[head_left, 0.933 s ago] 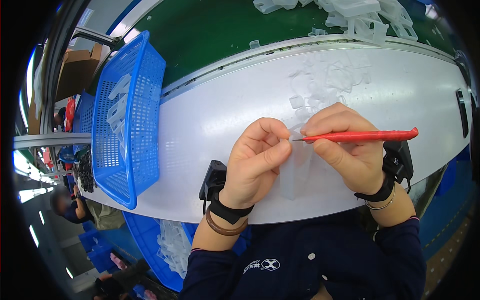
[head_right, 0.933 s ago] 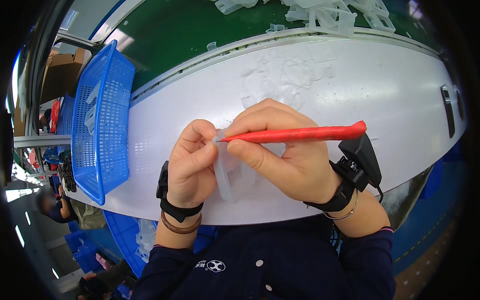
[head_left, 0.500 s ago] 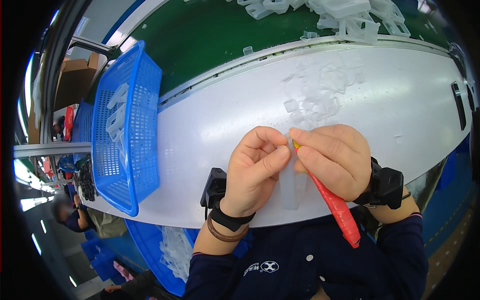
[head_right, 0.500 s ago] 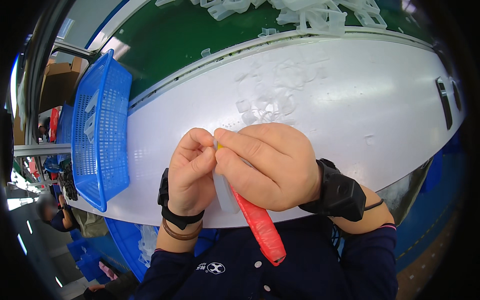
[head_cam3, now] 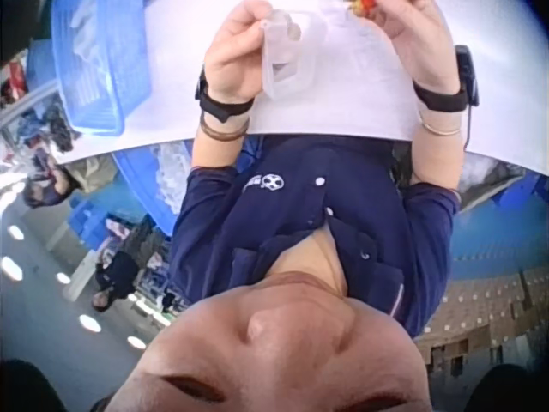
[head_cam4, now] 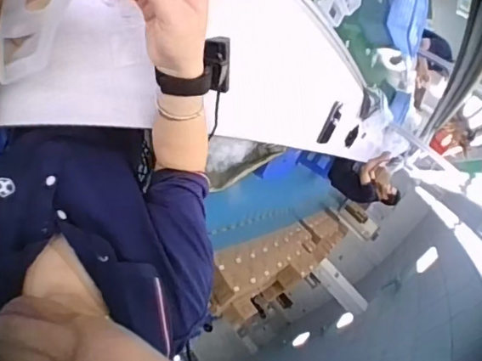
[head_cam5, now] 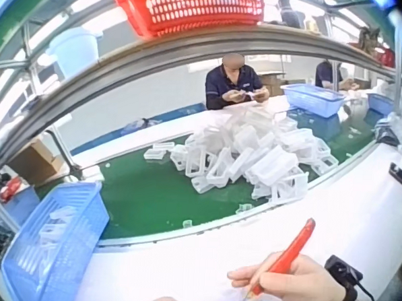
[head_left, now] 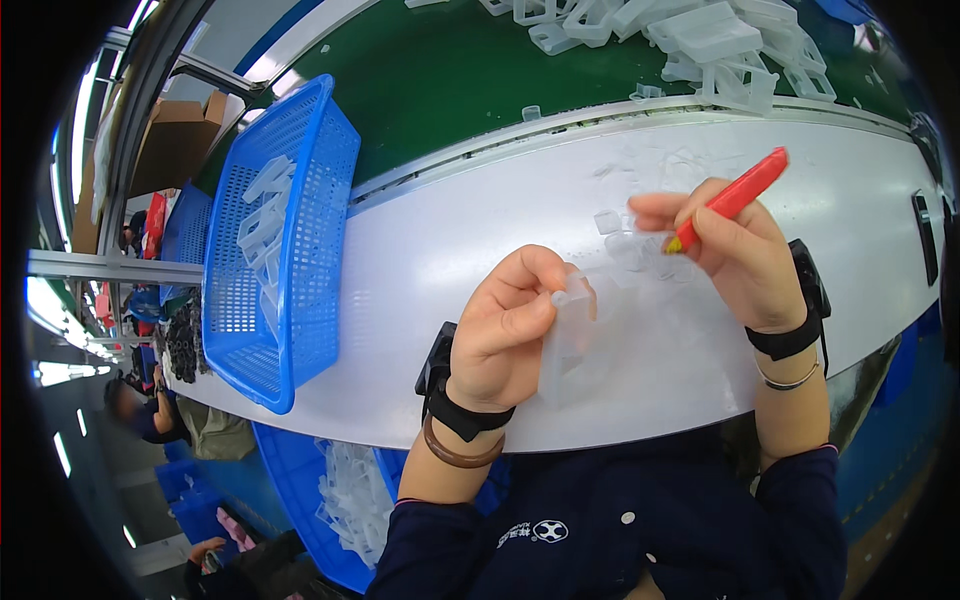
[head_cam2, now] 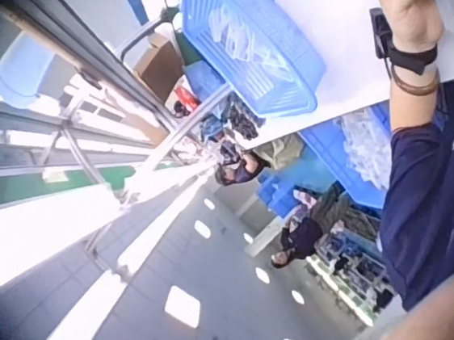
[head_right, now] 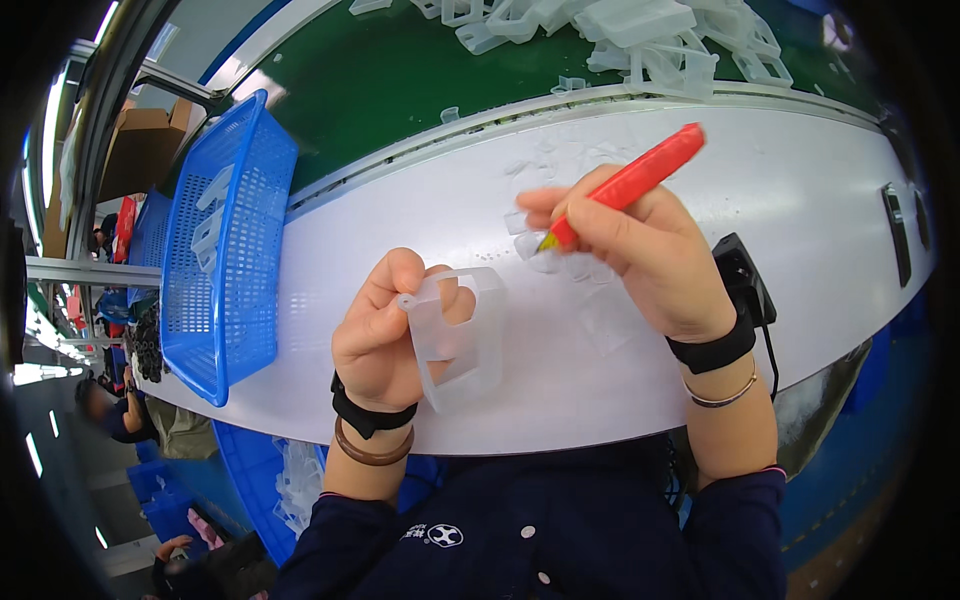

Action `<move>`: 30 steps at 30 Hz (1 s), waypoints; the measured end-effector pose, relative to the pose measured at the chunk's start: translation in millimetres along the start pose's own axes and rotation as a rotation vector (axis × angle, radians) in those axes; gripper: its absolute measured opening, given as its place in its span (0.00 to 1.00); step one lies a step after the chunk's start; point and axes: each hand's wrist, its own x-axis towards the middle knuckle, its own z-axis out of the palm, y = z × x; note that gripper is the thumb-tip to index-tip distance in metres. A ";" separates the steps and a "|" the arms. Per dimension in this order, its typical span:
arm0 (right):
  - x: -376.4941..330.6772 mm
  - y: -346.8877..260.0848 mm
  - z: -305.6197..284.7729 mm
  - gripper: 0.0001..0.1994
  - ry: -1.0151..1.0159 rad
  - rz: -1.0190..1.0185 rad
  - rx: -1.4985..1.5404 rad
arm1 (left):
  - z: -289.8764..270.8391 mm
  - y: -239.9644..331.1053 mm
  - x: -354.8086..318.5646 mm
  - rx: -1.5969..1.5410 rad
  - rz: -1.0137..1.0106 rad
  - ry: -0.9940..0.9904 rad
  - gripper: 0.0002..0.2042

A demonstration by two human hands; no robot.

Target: Marking or trimming small plastic parts using a red tool at a manufacturing workbench.

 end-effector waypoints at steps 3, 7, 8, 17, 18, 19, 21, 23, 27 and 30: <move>-4.9 -0.4 0.7 0.07 -0.481 0.247 0.209 | -2.5 0.3 3.8 -0.065 0.011 -0.011 0.04; -12.8 -1.2 6.7 0.04 -0.478 0.169 0.187 | -3.0 -9.5 8.8 0.390 0.174 0.141 0.10; -13.2 -1.0 8.6 0.04 -0.474 0.172 0.202 | -1.3 -13.7 7.8 0.875 0.299 0.448 0.12; -15.4 -3.5 16.6 0.06 -0.386 0.036 -0.051 | 10.7 -18.1 -1.7 0.655 0.095 0.244 0.14; -16.0 -3.6 16.9 0.06 -0.351 0.080 0.038 | 11.2 -18.2 -0.9 0.655 0.093 0.244 0.14; -16.3 -3.5 17.0 0.06 -0.313 0.125 0.127 | 11.8 -18.3 -0.3 0.650 0.106 0.237 0.14; -15.8 -2.1 17.8 0.07 -0.290 0.124 0.142 | 12.0 -18.3 0.4 0.644 0.119 0.227 0.13; -15.0 -0.2 18.8 0.07 -0.268 0.125 0.159 | 12.0 -18.1 -0.1 0.671 0.091 0.228 0.14; -15.1 2.2 19.3 0.08 -0.232 0.085 0.129 | 10.9 -18.4 0.0 0.665 0.091 0.218 0.14; -17.4 2.5 18.8 0.07 -0.211 0.060 0.098 | 11.3 -19.3 -0.3 0.666 0.103 0.217 0.13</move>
